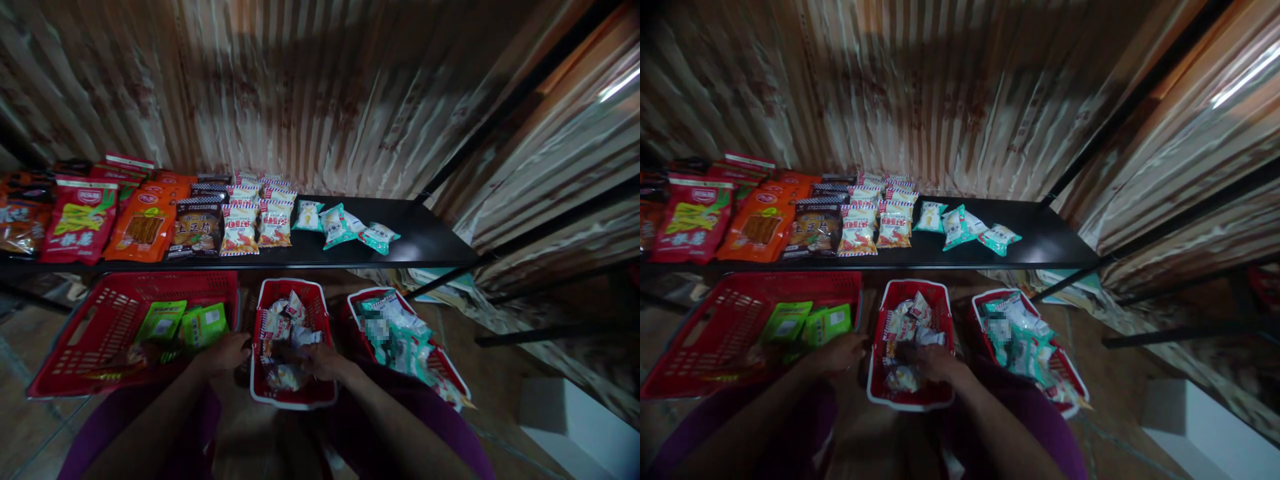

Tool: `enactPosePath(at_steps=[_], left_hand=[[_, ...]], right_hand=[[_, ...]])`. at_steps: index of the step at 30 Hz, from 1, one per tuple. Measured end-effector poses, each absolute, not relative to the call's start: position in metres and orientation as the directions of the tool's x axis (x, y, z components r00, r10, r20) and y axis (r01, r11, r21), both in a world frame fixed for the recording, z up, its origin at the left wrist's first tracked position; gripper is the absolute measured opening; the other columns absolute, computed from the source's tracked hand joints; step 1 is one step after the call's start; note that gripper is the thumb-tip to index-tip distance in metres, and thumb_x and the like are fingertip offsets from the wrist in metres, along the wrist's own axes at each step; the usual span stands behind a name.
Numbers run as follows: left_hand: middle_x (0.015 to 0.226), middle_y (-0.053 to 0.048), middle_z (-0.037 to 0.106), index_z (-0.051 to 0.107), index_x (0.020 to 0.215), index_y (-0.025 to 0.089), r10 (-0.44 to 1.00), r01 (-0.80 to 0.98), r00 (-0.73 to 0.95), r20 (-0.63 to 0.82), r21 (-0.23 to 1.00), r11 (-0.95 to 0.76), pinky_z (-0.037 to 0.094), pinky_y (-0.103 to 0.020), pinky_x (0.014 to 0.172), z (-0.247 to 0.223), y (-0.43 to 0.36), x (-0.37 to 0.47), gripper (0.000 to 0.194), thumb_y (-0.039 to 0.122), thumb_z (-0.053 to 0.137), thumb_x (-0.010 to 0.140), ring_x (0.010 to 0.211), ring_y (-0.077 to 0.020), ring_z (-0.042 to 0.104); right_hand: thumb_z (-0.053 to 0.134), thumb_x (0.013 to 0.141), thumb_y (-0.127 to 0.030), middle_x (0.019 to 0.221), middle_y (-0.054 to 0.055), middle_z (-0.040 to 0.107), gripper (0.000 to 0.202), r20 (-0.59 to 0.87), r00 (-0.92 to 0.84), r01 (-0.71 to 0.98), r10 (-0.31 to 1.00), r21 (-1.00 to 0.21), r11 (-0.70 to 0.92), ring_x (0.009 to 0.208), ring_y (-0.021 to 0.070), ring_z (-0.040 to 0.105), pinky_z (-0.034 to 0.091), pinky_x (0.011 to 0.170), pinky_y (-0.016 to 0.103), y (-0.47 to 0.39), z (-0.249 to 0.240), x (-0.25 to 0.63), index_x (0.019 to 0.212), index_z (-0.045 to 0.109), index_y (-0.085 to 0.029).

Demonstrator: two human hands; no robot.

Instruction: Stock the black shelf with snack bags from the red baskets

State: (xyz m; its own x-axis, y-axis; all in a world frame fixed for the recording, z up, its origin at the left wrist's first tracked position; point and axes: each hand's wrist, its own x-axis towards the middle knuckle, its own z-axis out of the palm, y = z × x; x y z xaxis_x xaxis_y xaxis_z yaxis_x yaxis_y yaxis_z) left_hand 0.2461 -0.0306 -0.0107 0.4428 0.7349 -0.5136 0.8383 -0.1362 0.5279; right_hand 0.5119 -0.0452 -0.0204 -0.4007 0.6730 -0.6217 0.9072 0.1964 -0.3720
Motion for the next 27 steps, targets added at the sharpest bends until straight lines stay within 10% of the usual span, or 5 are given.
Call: enactPosePath(at_steps=[13, 17, 23, 27], left_hand=[[0.114, -0.013, 0.064, 0.058, 0.115, 0.019, 0.730, 0.766, 0.507, -0.458, 0.628, -0.137, 0.041, -0.035, 0.091, 0.012, -0.006, 0.269, 0.039, 0.026, 0.042, 0.081, 0.106, -0.0254, 0.058], [0.119, -0.016, 0.060, 0.056, 0.119, 0.016, 0.739, 0.773, 0.493, -0.459, 0.621, -0.129, 0.039, -0.037, 0.094, 0.007, -0.002, 0.266, 0.041, 0.026, 0.039, 0.082, 0.110, -0.0272, 0.056], [0.120, -0.015, 0.061, 0.058, 0.115, 0.017, 0.738, 0.764, 0.491, -0.464, 0.636, -0.108, 0.040, -0.038, 0.093, -0.004, -0.002, 0.265, 0.039, 0.026, 0.042, 0.080, 0.110, -0.0281, 0.056], [0.116, -0.011, 0.063, 0.059, 0.114, 0.021, 0.766, 0.775, 0.430, -0.477, 0.631, -0.042, 0.039, -0.035, 0.095, -0.007, 0.001, 0.265, 0.038, 0.028, 0.047, 0.079, 0.110, -0.0257, 0.056]], right_hand=[[0.072, 0.043, -0.010, 0.077, -0.001, 0.069, 0.041, -0.650, -0.454, 0.860, 0.609, -0.497, 0.111, 0.064, 0.0167, 0.063, 0.048, 0.058, 0.024, -0.028, -0.083, 0.463, 0.083, 0.070, -0.022], [0.067, 0.047, -0.007, 0.100, 0.007, 0.068, 0.036, -0.627, -0.408, 0.889, 0.664, -0.439, 0.131, 0.086, 0.0247, 0.065, 0.049, 0.076, 0.035, -0.044, -0.089, 0.451, 0.080, 0.069, -0.021], [0.062, 0.056, -0.007, 0.082, 0.009, 0.071, 0.043, -0.643, -0.297, 0.935, 0.706, -0.346, 0.078, 0.080, 0.0257, 0.067, 0.050, 0.069, 0.033, -0.043, -0.086, 0.452, 0.096, 0.066, -0.020], [0.064, 0.060, -0.015, 0.071, 0.010, 0.070, 0.016, -0.638, -0.298, 0.928, 0.710, -0.367, 0.060, 0.073, 0.0248, 0.067, 0.048, 0.065, 0.030, -0.022, -0.061, 0.464, 0.075, 0.069, -0.017]])
